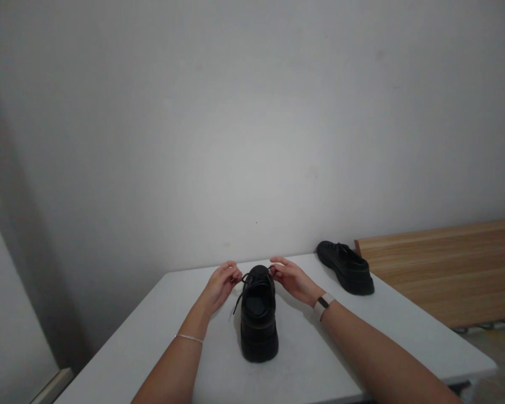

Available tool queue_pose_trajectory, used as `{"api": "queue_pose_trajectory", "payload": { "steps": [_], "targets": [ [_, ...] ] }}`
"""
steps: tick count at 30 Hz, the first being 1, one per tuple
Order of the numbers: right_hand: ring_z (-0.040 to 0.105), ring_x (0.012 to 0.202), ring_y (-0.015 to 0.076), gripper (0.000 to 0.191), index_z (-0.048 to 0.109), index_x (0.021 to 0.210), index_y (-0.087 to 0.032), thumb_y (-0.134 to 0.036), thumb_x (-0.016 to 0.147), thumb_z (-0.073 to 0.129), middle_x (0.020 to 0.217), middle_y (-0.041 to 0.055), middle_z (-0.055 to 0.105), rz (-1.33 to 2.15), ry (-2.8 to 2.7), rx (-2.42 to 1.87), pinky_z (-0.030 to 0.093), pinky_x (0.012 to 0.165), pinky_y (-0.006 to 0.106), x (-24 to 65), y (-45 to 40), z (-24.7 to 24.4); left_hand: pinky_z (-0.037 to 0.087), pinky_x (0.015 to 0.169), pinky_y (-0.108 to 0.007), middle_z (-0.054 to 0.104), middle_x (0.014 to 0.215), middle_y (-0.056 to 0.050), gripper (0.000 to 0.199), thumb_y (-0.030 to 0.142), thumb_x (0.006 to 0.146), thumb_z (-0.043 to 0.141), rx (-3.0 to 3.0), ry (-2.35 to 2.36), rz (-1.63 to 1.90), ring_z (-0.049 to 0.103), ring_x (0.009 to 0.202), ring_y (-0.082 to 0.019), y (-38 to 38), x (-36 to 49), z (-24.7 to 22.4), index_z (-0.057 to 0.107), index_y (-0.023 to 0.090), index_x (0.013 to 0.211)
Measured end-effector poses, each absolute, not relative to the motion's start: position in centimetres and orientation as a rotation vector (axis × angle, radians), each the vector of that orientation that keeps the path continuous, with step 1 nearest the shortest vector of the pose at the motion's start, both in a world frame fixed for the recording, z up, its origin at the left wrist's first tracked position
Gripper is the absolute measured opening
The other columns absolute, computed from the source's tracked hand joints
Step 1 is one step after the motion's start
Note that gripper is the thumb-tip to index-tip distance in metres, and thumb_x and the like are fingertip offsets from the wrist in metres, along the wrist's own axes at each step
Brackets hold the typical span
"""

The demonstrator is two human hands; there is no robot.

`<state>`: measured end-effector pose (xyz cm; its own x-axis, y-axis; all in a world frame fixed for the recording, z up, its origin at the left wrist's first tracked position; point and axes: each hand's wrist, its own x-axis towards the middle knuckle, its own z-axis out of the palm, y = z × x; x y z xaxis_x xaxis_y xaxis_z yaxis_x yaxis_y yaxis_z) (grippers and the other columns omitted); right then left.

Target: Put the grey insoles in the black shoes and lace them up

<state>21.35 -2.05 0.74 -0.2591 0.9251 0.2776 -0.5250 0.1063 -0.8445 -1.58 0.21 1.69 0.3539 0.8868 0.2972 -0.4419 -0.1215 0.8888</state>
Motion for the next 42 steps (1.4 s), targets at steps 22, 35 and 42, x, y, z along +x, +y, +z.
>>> {"api": "queue_pose_trajectory", "payload": {
  "steps": [22, 35, 42],
  "targets": [
    [0.052, 0.07, 0.0104, 0.031, 0.063, 0.095, -0.025, -0.029, 0.068, 0.079, 0.081, -0.0032, 0.057, 1.434, -0.952, -0.513, 0.045, 0.075, 0.031, 23.5, -0.6, 0.4, 0.027, 0.052, -0.021, 0.028, 0.044, 0.009, 0.026, 0.036, 0.077, 0.07, 1.233, 0.441, 1.024, 0.032, 0.047, -0.007, -0.1, -1.8, 1.4, 0.061, 0.012, 0.07],
    [0.055, 0.065, 0.0107, 0.036, 0.057, 0.072, -0.017, -0.05, 0.072, 0.072, 0.073, 0.0002, 0.061, 1.426, -1.238, -0.596, 0.043, 0.063, 0.026, 22.5, -0.7, 0.0, 0.041, 0.05, -0.016, 0.035, 0.057, 0.006, 0.039, 0.023, 0.083, 0.064, 1.122, 0.269, 1.014, 0.033, 0.047, -0.004, -0.5, -2.3, 2.0, 0.06, 0.014, 0.121],
    [0.014, 0.035, 0.0027, 0.043, 0.058, 0.075, -0.017, -0.06, 0.079, 0.06, 0.045, -0.0105, 0.034, 1.472, -1.175, -0.564, 0.013, 0.034, 0.021, 23.0, -0.8, 0.6, 0.014, 0.032, -0.013, 0.034, 0.056, 0.005, 0.033, 0.044, 0.083, 0.061, 1.088, 0.304, 0.988, 0.022, 0.042, -0.003, 0.0, -3.1, 2.3, 0.068, 0.011, 0.077]
  ]
}}
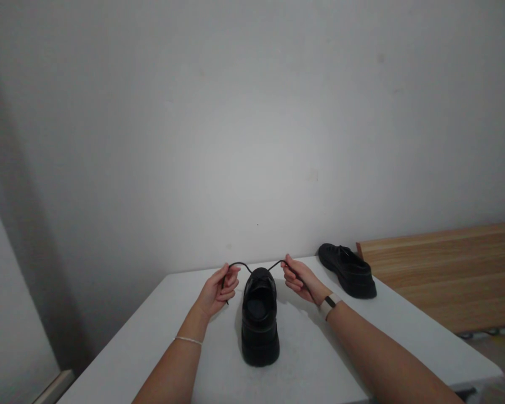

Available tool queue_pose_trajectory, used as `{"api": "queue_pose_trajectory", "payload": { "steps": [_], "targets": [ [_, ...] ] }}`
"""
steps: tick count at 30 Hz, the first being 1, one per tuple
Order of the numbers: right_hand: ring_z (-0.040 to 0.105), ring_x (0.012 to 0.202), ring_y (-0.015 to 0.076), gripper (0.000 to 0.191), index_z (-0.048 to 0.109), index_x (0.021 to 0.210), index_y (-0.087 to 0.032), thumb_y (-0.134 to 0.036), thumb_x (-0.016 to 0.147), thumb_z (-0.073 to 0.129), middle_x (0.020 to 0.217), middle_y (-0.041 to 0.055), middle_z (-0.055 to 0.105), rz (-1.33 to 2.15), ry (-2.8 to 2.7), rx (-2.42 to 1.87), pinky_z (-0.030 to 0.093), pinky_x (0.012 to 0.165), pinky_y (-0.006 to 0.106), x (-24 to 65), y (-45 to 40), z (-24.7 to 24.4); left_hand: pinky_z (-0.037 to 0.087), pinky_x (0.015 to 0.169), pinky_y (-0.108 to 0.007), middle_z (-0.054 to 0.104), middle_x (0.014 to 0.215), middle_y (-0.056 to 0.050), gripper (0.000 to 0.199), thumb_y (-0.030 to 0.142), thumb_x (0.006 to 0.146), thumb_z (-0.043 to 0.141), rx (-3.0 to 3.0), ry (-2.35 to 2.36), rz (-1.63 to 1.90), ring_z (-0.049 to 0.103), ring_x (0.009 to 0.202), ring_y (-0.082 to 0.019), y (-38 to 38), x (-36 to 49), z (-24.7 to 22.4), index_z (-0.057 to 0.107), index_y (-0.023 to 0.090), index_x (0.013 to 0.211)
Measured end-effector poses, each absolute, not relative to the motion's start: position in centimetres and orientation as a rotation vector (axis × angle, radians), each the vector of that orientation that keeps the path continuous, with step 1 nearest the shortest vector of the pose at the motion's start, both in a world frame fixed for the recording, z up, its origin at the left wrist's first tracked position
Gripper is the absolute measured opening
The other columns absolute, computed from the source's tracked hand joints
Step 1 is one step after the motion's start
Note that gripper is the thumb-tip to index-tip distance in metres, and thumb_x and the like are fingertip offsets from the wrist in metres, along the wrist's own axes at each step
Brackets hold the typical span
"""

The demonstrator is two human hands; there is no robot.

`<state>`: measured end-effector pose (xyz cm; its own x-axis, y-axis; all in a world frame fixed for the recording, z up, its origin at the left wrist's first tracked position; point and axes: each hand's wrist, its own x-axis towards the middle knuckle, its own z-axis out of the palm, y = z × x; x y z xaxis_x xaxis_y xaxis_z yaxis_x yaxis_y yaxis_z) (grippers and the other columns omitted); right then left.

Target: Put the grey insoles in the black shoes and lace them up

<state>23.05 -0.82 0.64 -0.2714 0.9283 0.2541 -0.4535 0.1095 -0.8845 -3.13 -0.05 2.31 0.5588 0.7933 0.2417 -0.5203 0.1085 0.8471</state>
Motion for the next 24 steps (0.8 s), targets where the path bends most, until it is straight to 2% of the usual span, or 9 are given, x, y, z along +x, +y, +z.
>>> {"api": "queue_pose_trajectory", "payload": {
  "steps": [3, 5, 9, 11, 15, 24],
  "targets": [
    [0.026, 0.034, 0.0048, 0.055, 0.051, 0.063, -0.018, -0.071, 0.079, 0.047, 0.044, -0.0065, 0.041, 1.466, -1.233, -0.637, 0.022, 0.035, 0.022, 22.9, -0.8, 0.5, 0.035, 0.043, -0.019, 0.041, 0.054, 0.0, 0.067, 0.066, 0.082, 0.046, 1.188, 0.376, 0.996, 0.04, 0.05, -0.008, -0.1, -2.7, 2.3, 0.055, 0.011, 0.045],
    [0.038, 0.039, 0.0067, 0.055, 0.052, 0.062, -0.018, -0.07, 0.078, 0.05, 0.048, -0.0039, 0.048, 1.405, -1.3, -0.727, 0.03, 0.039, 0.023, 22.7, -0.7, 0.2, 0.042, 0.054, -0.024, 0.048, 0.057, -0.003, 0.069, 0.068, 0.081, 0.044, 1.265, 0.479, 1.034, 0.048, 0.057, -0.012, 0.0, -2.3, 1.9, 0.051, 0.013, 0.04],
    [0.049, 0.049, 0.0081, 0.038, 0.059, 0.072, -0.015, -0.05, 0.067, 0.074, 0.058, -0.0027, 0.056, 1.366, -1.385, -0.815, 0.035, 0.045, 0.021, 22.5, -0.5, -0.8, 0.041, 0.062, -0.025, 0.056, 0.063, -0.001, 0.043, 0.052, 0.074, 0.067, 1.392, 0.738, 1.13, 0.052, 0.062, -0.012, 0.8, -1.7, 0.5, 0.06, 0.013, 0.057],
    [0.052, 0.052, 0.01, 0.036, 0.059, 0.076, -0.016, -0.044, 0.064, 0.077, 0.061, -0.0025, 0.058, 1.372, -1.415, -0.808, 0.038, 0.048, 0.023, 22.4, -0.4, -1.0, 0.041, 0.065, -0.024, 0.059, 0.068, -0.001, 0.032, 0.044, 0.069, 0.074, 1.462, 0.788, 1.111, 0.053, 0.065, -0.012, 1.1, -1.5, -0.1, 0.064, 0.014, 0.07],
    [0.055, 0.055, 0.0108, 0.035, 0.059, 0.081, -0.017, -0.043, 0.067, 0.076, 0.064, -0.0025, 0.06, 1.379, -1.444, -0.721, 0.043, 0.055, 0.026, 22.0, -0.3, -1.4, 0.039, 0.063, -0.023, 0.06, 0.07, 0.0, 0.03, 0.04, 0.067, 0.076, 1.538, 0.776, 1.076, 0.053, 0.066, -0.011, 1.3, -1.3, -0.5, 0.064, 0.013, 0.076],
    [0.052, 0.057, 0.0117, 0.033, 0.062, 0.074, -0.016, -0.046, 0.067, 0.076, 0.061, -0.0018, 0.059, 1.23, -1.48, -0.721, 0.039, 0.059, 0.028, 21.6, -0.2, -1.3, 0.038, 0.059, -0.022, 0.061, 0.067, -0.001, 0.036, 0.043, 0.063, 0.078, 1.475, 0.813, 1.05, 0.052, 0.06, -0.011, 1.1, -0.9, -0.4, 0.062, 0.013, 0.077]
  ]
}}
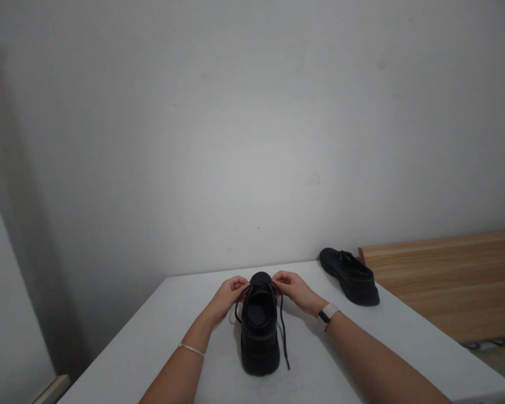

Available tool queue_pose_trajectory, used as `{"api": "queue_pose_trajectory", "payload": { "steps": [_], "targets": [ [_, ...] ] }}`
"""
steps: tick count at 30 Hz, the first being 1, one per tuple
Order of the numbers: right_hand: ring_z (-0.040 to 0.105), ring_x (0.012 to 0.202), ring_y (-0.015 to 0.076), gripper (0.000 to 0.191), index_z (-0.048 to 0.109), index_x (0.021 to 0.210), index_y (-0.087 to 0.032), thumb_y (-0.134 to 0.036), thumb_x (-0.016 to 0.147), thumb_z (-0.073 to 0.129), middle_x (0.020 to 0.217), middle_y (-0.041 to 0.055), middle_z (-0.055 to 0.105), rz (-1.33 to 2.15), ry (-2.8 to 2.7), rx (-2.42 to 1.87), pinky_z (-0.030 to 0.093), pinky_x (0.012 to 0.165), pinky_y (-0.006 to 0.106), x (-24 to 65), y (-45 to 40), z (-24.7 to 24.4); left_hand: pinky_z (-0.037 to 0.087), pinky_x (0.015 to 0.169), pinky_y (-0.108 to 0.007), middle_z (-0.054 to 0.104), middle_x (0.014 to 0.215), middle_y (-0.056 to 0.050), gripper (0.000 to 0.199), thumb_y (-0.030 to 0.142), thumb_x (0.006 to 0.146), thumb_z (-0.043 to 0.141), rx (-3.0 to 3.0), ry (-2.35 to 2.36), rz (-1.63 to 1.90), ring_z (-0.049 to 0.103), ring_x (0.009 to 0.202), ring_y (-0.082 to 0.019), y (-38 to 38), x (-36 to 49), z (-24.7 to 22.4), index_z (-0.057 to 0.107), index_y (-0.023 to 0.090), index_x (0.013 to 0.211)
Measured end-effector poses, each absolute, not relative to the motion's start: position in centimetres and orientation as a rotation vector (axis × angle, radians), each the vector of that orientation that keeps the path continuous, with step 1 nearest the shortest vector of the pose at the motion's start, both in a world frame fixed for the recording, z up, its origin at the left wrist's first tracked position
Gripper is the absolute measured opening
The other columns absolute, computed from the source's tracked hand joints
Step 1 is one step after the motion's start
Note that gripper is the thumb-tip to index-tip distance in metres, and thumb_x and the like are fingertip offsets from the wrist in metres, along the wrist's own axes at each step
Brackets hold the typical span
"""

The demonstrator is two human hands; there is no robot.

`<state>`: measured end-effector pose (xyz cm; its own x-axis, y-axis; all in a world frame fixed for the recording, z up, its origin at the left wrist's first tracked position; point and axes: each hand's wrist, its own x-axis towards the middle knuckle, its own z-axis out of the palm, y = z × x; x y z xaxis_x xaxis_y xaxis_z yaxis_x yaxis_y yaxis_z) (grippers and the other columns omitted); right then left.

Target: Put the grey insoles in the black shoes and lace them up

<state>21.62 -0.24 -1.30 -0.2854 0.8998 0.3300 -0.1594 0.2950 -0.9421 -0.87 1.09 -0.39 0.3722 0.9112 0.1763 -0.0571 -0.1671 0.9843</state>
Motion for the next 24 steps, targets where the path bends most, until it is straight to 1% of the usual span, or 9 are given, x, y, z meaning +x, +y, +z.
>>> {"api": "queue_pose_trajectory", "payload": {
  "steps": [4, 9, 15, 22, 24],
  "targets": [
    [0.051, 0.057, 0.012, 0.034, 0.062, 0.072, -0.017, -0.047, 0.066, 0.076, 0.061, -0.002, 0.058, 1.204, -1.473, -0.735, 0.038, 0.06, 0.028, 21.35, -0.4, -1.05, 0.037, 0.058, -0.023, 0.06, 0.065, -0.001, 0.038, 0.046, 0.065, 0.076, 1.525, 0.812, 0.998, 0.051, 0.059, -0.011, 0.92, -1.04, -0.22, 0.063, 0.011, 0.076],
    [0.049, 0.057, 0.0123, 0.034, 0.061, 0.071, -0.018, -0.049, 0.068, 0.074, 0.06, -0.0023, 0.056, 1.154, -1.484, -0.754, 0.036, 0.06, 0.028, 20.95, -0.5, -0.9, 0.028, 0.051, -0.022, 0.052, 0.057, 0.003, 0.039, 0.049, 0.07, 0.072, 1.619, 0.807, 0.958, 0.043, 0.051, -0.008, 0.89, -1.11, -0.11, 0.061, 0.011, 0.071],
    [0.048, 0.06, 0.0124, 0.037, 0.06, 0.073, -0.017, -0.052, 0.069, 0.072, 0.063, -0.002, 0.055, 1.076, -1.497, -0.776, 0.036, 0.06, 0.028, 20.8, -0.45, -0.84, 0.029, 0.049, -0.022, 0.048, 0.055, 0.004, 0.04, 0.051, 0.072, 0.069, 1.658, 0.83, 1.056, 0.041, 0.049, -0.008, 0.99, -0.91, -0.01, 0.058, 0.013, 0.069],
    [0.052, 0.063, 0.0118, 0.036, 0.06, 0.077, -0.017, -0.05, 0.068, 0.074, 0.07, -0.0008, 0.058, 1.294, -1.477, -0.793, 0.039, 0.06, 0.027, 21.56, -0.41, -1.18, 0.027, 0.049, -0.021, 0.05, 0.059, 0.003, 0.037, 0.049, 0.072, 0.07, 1.709, 0.811, 0.953, 0.042, 0.051, -0.008, 0.94, -1.59, 0.09, 0.059, 0.013, 0.073],
    [0.052, 0.063, 0.0117, 0.036, 0.06, 0.077, -0.017, -0.049, 0.068, 0.074, 0.07, -0.0009, 0.058, 1.306, -1.482, -0.784, 0.04, 0.061, 0.027, 21.64, -0.44, -1.18, 0.028, 0.051, -0.022, 0.05, 0.058, 0.003, 0.036, 0.047, 0.073, 0.069, 1.732, 0.808, 0.988, 0.042, 0.052, -0.009, 0.96, -1.55, 0.06, 0.059, 0.013, 0.073]
  ]
}}
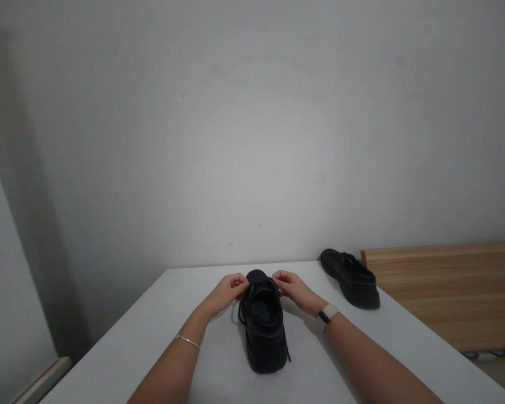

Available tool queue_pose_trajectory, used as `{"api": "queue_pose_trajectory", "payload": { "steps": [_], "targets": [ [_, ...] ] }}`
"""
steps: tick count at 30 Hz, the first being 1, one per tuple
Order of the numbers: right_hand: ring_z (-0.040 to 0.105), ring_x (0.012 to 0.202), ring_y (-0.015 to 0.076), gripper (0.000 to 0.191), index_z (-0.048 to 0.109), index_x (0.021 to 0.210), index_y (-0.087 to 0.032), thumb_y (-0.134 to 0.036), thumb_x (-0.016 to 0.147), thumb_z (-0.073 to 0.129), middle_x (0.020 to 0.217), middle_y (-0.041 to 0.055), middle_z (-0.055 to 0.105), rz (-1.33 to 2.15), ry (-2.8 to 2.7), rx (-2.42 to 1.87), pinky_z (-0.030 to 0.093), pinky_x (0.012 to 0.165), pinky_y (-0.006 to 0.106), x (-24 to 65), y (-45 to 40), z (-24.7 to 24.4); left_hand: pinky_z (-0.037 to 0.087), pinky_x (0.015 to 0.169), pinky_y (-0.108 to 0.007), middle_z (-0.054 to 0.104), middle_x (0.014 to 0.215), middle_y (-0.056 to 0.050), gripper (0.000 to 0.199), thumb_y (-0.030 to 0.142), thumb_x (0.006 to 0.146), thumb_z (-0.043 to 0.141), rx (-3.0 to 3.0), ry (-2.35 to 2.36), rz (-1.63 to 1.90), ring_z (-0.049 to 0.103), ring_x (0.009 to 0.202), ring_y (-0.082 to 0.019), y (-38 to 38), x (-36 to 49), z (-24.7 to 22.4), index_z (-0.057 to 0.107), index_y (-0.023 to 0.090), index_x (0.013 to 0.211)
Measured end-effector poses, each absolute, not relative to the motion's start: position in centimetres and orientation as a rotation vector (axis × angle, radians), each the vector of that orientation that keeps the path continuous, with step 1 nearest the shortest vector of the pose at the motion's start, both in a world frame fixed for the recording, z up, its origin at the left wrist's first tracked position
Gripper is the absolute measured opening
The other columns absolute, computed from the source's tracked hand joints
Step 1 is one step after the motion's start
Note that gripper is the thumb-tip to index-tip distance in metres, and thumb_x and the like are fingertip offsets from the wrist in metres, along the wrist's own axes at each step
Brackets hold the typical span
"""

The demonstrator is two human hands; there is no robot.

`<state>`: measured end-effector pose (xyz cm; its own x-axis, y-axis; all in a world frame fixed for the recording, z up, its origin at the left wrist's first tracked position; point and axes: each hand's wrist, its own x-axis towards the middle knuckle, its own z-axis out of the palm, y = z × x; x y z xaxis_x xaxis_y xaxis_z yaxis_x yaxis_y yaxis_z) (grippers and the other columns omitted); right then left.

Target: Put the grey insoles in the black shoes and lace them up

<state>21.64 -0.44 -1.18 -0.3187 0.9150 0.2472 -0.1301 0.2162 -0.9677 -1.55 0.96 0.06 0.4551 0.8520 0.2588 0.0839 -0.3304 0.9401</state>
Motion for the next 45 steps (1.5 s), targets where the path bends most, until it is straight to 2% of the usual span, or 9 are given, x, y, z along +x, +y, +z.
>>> {"api": "queue_pose_trajectory", "payload": {
  "steps": [13, 17, 21, 26, 30, 33, 36, 39, 45],
  "targets": [
    [0.042, 0.051, 0.0093, 0.029, 0.053, 0.077, -0.02, -0.042, 0.07, 0.071, 0.057, -0.0063, 0.05, 1.175, -1.394, -0.753, 0.032, 0.051, 0.025, 21.0, -0.1, -1.2, 0.042, 0.065, -0.025, 0.062, 0.071, -0.002, 0.028, 0.041, 0.076, 0.068, 1.658, 0.758, 1.195, 0.056, 0.067, -0.013, 1.6, -1.3, -0.2, 0.057, 0.016, 0.075],
    [0.047, 0.058, 0.0104, 0.026, 0.055, 0.081, -0.02, -0.034, 0.068, 0.072, 0.065, -0.0034, 0.057, 1.236, -1.276, -0.684, 0.036, 0.058, 0.026, 20.8, -0.7, -0.6, 0.042, 0.067, -0.025, 0.058, 0.066, 0.001, 0.026, 0.037, 0.073, 0.071, 1.542, 0.724, 1.209, 0.053, 0.065, -0.012, 1.3, -1.2, 0.2, 0.058, 0.015, 0.076],
    [0.056, 0.071, 0.0136, 0.026, 0.059, 0.084, -0.019, -0.031, 0.067, 0.075, 0.078, 0.0012, 0.064, 1.352, -1.204, -0.592, 0.041, 0.07, 0.028, 21.1, -1.2, -0.1, 0.041, 0.071, -0.024, 0.061, 0.076, 0.0, 0.028, 0.025, 0.067, 0.077, 1.405, 0.612, 1.201, 0.057, 0.072, -0.011, 0.6, -1.1, 0.5, 0.058, 0.016, 0.086],
    [0.059, 0.078, 0.0146, 0.028, 0.06, 0.088, -0.02, -0.029, 0.067, 0.077, 0.079, 0.0012, 0.066, 1.452, -1.141, -0.544, 0.041, 0.077, 0.029, 21.6, -1.1, -0.2, 0.042, 0.076, -0.027, 0.062, 0.081, 0.0, 0.036, 0.02, 0.065, 0.079, 1.272, 0.524, 1.205, 0.061, 0.076, -0.013, 0.1, -1.2, 0.8, 0.056, 0.018, 0.092],
    [0.057, 0.071, 0.0128, 0.03, 0.06, 0.09, -0.02, -0.028, 0.067, 0.077, 0.076, -0.0004, 0.064, 1.462, -1.079, -0.569, 0.041, 0.07, 0.027, 21.4, -1.1, -0.2, 0.044, 0.073, -0.027, 0.058, 0.076, 0.002, 0.035, 0.016, 0.064, 0.077, 1.242, 0.515, 1.234, 0.058, 0.068, -0.01, 0.0, -1.2, 0.8, 0.057, 0.017, 0.091],
    [0.05, 0.061, 0.0094, 0.03, 0.06, 0.091, -0.02, -0.027, 0.067, 0.077, 0.074, -0.002, 0.061, 1.467, -1.058, -0.577, 0.038, 0.062, 0.025, 21.2, -1.2, 0.1, 0.043, 0.06, -0.023, 0.053, 0.071, 0.005, 0.033, 0.015, 0.064, 0.076, 1.224, 0.504, 1.261, 0.049, 0.057, -0.006, 0.1, -1.2, 0.9, 0.058, 0.017, 0.091],
    [0.039, 0.052, 0.0068, 0.028, 0.063, 0.09, -0.02, -0.026, 0.067, 0.076, 0.067, -0.0043, 0.057, 1.464, -1.071, -0.607, 0.033, 0.056, 0.024, 21.1, -1.3, 0.3, 0.025, 0.044, -0.017, 0.05, 0.069, 0.005, 0.03, 0.015, 0.062, 0.075, 1.24, 0.536, 1.256, 0.037, 0.049, -0.002, 0.3, -1.3, 1.0, 0.059, 0.016, 0.088],
    [0.04, 0.054, 0.0082, 0.028, 0.065, 0.091, -0.019, -0.026, 0.065, 0.076, 0.064, -0.0044, 0.055, 1.425, -1.102, -0.645, 0.033, 0.058, 0.026, 21.3, -1.2, 0.2, 0.012, 0.04, -0.017, 0.05, 0.07, 0.005, 0.027, 0.017, 0.059, 0.074, 1.307, 0.647, 1.242, 0.028, 0.043, 0.0, 0.7, -1.4, 0.8, 0.059, 0.015, 0.082],
    [0.054, 0.069, 0.0121, 0.036, 0.066, 0.092, -0.019, -0.024, 0.06, 0.08, 0.071, -0.0021, 0.061, 1.378, -1.091, -0.553, 0.038, 0.071, 0.028, 21.9, -0.9, 0.1, 0.023, 0.041, -0.017, 0.055, 0.073, 0.003, 0.025, 0.027, 0.062, 0.07, 1.555, 0.912, 1.236, 0.036, 0.044, -0.003, 1.5, -1.5, -0.1, 0.061, 0.015, 0.082]
  ]
}}
